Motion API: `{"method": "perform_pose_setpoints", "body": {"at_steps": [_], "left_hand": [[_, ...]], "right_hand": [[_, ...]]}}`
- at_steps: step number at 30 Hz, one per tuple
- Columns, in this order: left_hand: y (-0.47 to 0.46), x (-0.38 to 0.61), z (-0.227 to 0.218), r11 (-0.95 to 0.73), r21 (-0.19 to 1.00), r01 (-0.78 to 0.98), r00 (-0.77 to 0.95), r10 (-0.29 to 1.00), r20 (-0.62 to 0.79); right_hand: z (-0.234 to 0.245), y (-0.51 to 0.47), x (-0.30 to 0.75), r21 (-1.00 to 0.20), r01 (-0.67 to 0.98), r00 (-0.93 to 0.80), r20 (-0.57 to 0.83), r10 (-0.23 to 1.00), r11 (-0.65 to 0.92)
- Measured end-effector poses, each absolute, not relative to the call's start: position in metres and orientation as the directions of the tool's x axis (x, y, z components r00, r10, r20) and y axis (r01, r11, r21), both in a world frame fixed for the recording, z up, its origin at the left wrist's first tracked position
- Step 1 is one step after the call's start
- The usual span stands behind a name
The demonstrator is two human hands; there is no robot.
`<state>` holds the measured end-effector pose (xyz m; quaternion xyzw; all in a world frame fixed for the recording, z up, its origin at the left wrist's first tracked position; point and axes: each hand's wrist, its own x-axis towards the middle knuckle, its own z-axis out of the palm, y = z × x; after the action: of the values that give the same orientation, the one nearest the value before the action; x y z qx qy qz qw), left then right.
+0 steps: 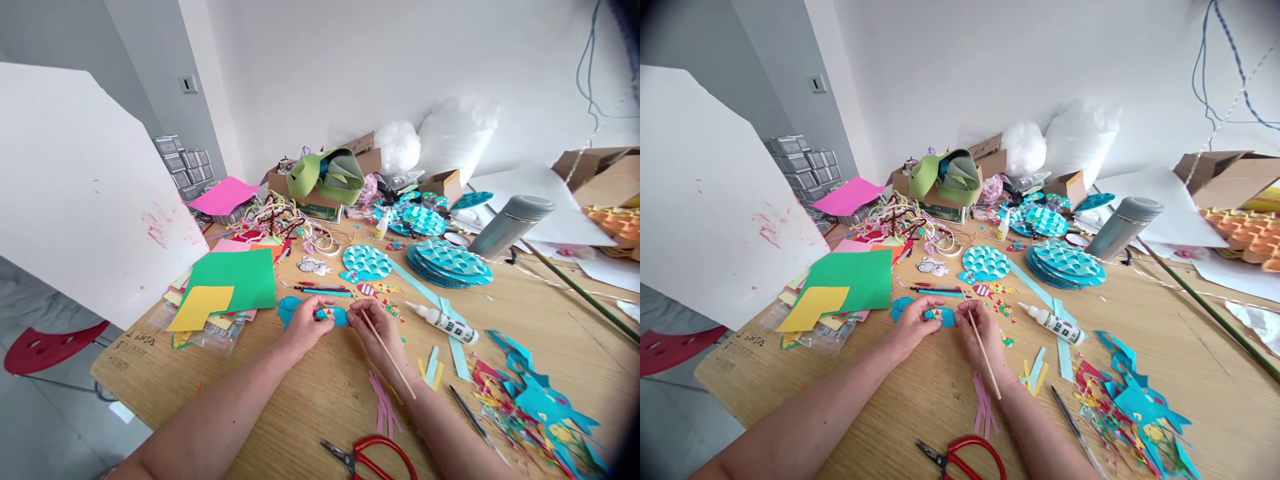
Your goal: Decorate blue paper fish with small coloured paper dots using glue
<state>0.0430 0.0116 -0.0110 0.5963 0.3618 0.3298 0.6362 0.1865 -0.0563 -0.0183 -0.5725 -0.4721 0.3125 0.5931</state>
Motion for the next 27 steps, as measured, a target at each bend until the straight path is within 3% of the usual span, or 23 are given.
{"method": "perform_pose_setpoints", "body": {"at_steps": [27], "left_hand": [[0.0100, 0.0424, -0.0054, 0.066, 0.998, 0.007, 0.522, 0.851, -0.060]], "right_hand": [[-0.0173, -0.0550, 0.1855, -0.983, 0.116, 0.371, 0.173, 0.912, 0.139]]}}
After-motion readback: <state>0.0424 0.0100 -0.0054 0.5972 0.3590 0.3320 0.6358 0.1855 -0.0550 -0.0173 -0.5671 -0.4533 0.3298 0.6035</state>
